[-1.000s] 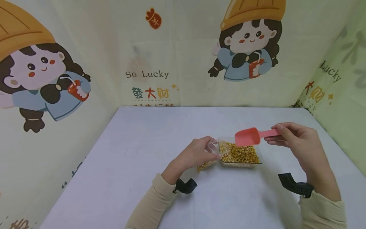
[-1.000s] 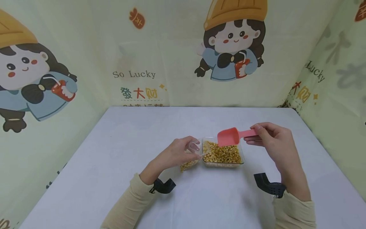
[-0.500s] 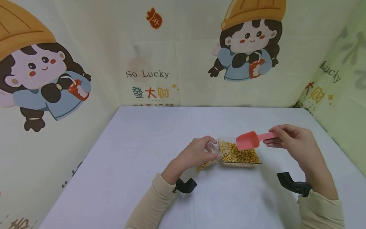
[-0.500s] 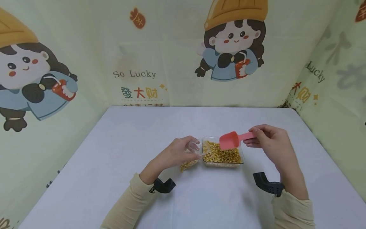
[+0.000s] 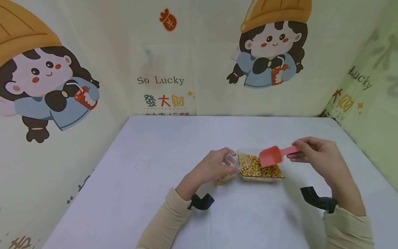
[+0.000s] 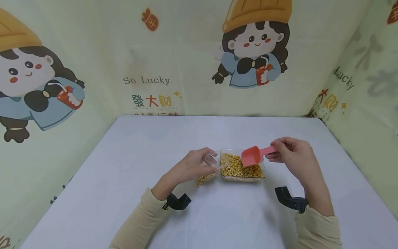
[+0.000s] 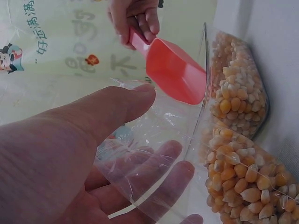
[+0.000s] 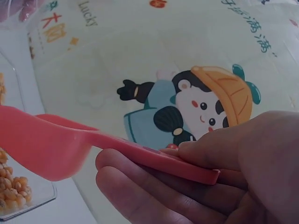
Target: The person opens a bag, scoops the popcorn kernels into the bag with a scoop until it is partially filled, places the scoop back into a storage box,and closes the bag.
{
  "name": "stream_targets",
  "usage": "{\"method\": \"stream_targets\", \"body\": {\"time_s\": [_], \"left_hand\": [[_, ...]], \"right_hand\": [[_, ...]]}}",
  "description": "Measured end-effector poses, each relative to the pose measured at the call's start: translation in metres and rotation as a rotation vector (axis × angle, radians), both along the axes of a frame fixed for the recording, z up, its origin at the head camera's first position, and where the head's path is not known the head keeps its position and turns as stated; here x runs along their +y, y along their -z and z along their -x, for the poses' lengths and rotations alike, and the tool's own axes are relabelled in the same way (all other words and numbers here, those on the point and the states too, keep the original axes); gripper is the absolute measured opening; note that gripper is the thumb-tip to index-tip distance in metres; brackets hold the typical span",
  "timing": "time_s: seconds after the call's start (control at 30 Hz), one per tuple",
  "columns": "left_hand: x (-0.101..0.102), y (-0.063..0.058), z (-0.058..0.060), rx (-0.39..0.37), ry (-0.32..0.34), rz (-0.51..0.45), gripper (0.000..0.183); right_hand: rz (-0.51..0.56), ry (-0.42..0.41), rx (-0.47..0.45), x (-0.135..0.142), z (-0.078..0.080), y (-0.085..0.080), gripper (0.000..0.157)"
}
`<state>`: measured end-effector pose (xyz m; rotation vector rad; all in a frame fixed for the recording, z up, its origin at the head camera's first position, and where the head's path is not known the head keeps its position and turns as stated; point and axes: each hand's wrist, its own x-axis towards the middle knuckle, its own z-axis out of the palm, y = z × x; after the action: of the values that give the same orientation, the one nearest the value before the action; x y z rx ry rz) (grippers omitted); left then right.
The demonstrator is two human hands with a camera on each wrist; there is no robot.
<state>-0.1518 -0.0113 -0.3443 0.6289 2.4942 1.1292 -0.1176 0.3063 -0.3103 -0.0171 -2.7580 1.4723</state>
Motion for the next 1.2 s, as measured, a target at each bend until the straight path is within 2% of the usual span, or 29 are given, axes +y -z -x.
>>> {"method": "stream_targets", "body": {"time_s": [0.23,0.43,0.73,1.2], "left_hand": [[-0.001,0.0,0.0,0.01,0.007,-0.002,0.05],[-0.002,0.001,0.0,0.0,0.005,0.0,0.051],[-0.003,0.002,-0.001,0.004,0.012,-0.014,0.051],[-0.003,0.003,0.001,0.02,0.018,-0.023,0.05]], "right_hand": [[-0.024,0.006,-0.017,-0.001,0.0,0.002,0.046],[-0.042,0.021,0.02,-0.003,0.0,0.003,0.045],[-0.164,0.041,0.073,-0.009,0.001,0.005,0.041],[-0.2,-0.002,0.009,-0.015,0.005,0.008,0.041]]}}
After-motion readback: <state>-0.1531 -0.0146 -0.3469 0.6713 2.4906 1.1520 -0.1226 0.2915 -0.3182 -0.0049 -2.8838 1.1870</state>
